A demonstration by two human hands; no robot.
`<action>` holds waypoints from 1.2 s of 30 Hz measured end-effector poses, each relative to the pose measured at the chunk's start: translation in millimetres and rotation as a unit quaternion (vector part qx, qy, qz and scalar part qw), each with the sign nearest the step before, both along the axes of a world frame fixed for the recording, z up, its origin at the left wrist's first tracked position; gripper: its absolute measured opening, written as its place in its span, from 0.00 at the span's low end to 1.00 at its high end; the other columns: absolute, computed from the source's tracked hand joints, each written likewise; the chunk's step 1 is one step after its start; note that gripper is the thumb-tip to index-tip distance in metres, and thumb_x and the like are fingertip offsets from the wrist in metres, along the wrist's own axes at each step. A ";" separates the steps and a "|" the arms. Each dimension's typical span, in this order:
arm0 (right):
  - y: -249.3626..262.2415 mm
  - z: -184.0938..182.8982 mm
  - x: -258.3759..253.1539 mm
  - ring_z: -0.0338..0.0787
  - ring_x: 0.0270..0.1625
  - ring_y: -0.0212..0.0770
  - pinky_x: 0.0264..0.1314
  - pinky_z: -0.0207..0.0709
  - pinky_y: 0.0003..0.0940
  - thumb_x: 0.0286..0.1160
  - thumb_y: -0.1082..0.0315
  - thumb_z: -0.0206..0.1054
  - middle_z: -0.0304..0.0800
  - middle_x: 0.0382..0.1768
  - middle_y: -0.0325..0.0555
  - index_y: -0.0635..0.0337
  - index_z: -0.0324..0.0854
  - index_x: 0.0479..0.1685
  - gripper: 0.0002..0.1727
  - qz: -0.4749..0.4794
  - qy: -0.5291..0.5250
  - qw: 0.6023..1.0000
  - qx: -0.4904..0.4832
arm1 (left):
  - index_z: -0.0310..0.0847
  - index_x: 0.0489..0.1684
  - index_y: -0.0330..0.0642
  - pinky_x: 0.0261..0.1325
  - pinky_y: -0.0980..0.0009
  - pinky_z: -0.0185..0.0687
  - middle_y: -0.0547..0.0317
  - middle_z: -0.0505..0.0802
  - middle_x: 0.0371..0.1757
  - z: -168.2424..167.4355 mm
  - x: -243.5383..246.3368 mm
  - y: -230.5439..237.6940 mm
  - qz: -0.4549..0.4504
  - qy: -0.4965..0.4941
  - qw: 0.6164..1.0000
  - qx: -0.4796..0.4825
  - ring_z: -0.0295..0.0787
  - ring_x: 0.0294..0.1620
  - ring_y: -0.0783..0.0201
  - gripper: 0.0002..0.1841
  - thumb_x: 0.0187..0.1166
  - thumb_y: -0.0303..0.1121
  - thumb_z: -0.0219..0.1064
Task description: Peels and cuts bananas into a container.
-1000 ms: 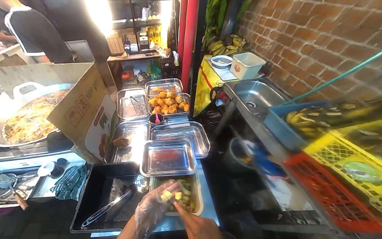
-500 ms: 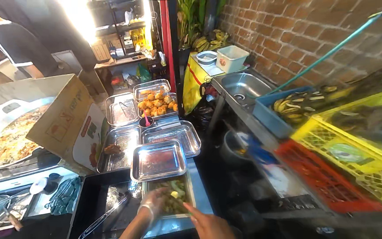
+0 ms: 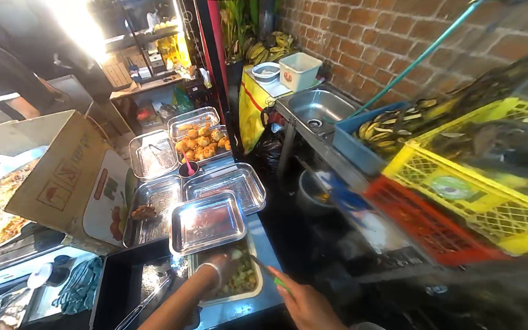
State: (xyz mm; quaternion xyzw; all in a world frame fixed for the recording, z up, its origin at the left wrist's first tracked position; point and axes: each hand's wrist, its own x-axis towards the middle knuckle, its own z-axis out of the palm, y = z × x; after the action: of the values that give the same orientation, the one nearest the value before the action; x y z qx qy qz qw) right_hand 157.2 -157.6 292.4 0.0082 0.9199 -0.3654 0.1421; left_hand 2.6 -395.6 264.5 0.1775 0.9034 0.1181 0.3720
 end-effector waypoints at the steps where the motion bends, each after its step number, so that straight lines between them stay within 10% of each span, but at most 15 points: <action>1: -4.7 -0.7 0.9 0.93 0.34 0.53 0.39 0.85 0.60 0.93 0.48 0.44 0.94 0.34 0.48 0.28 0.63 0.92 0.28 0.010 0.023 0.999 0.019 | 0.70 0.85 0.50 0.79 0.46 0.76 0.47 0.87 0.73 1.7 5.8 -10.8 0.053 -0.015 0.995 0.077 0.84 0.74 0.51 0.29 0.88 0.54 0.55; 5: -33.8 -6.1 1.7 0.92 0.25 0.49 0.26 0.85 0.54 0.93 0.54 0.48 0.92 0.28 0.44 0.32 0.66 0.91 0.27 0.032 0.155 0.984 0.080 | 0.67 0.84 0.46 0.46 0.64 0.91 0.53 0.91 0.59 9.3 43.2 -37.2 0.282 -0.153 0.866 0.383 0.92 0.42 0.62 0.27 0.85 0.35 0.65; 9: -55.2 -11.3 -0.8 0.88 0.19 0.43 0.19 0.81 0.45 0.87 0.64 0.53 0.91 0.28 0.41 0.36 0.72 0.87 0.29 0.051 0.239 0.964 0.106 | 0.62 0.85 0.33 0.69 0.52 0.88 0.41 0.88 0.71 21.2 69.2 -36.9 0.379 -0.272 0.689 0.555 0.91 0.64 0.47 0.29 0.83 0.23 0.62; 13: -63.6 -7.8 -10.0 0.91 0.21 0.48 0.20 0.82 0.50 0.84 0.68 0.54 0.95 0.31 0.44 0.37 0.72 0.88 0.31 0.083 0.231 0.961 0.128 | 0.70 0.77 0.32 0.72 0.53 0.85 0.41 0.89 0.65 29.9 75.2 -42.4 0.424 -0.314 0.615 0.586 0.90 0.64 0.49 0.24 0.79 0.22 0.63; 21: -85.0 -2.5 -16.8 0.91 0.23 0.49 0.22 0.82 0.52 0.87 0.65 0.52 0.94 0.30 0.46 0.37 0.73 0.86 0.28 0.141 0.197 0.965 0.104 | 0.73 0.75 0.31 0.76 0.49 0.80 0.36 0.85 0.72 14.9 71.4 -73.4 0.409 -0.370 0.568 0.611 0.84 0.72 0.45 0.29 0.68 0.19 0.65; 24: -87.4 0.9 -18.7 0.91 0.23 0.47 0.21 0.82 0.50 0.90 0.63 0.50 0.94 0.31 0.43 0.38 0.73 0.87 0.27 0.140 0.208 0.965 0.084 | 0.77 0.64 0.32 0.68 0.51 0.85 0.40 0.90 0.60 14.0 71.6 -76.6 0.463 -0.355 0.551 0.596 0.90 0.61 0.48 0.22 0.66 0.17 0.64; 36: -92.1 -8.0 -23.6 0.87 0.19 0.45 0.17 0.79 0.46 0.86 0.66 0.53 0.90 0.25 0.41 0.36 0.72 0.87 0.30 0.175 0.229 0.954 0.087 | 0.71 0.80 0.31 0.80 0.52 0.74 0.37 0.78 0.81 14.2 68.1 -79.1 0.371 -0.390 0.500 0.679 0.76 0.81 0.44 0.27 0.80 0.28 0.53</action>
State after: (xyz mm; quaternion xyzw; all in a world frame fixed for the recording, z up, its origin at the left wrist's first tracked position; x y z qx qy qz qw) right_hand 133.6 -249.7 284.4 -0.2244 0.9429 -0.2459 -0.0115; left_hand 70.7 -474.8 278.6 -0.0396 0.2924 0.8793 0.3740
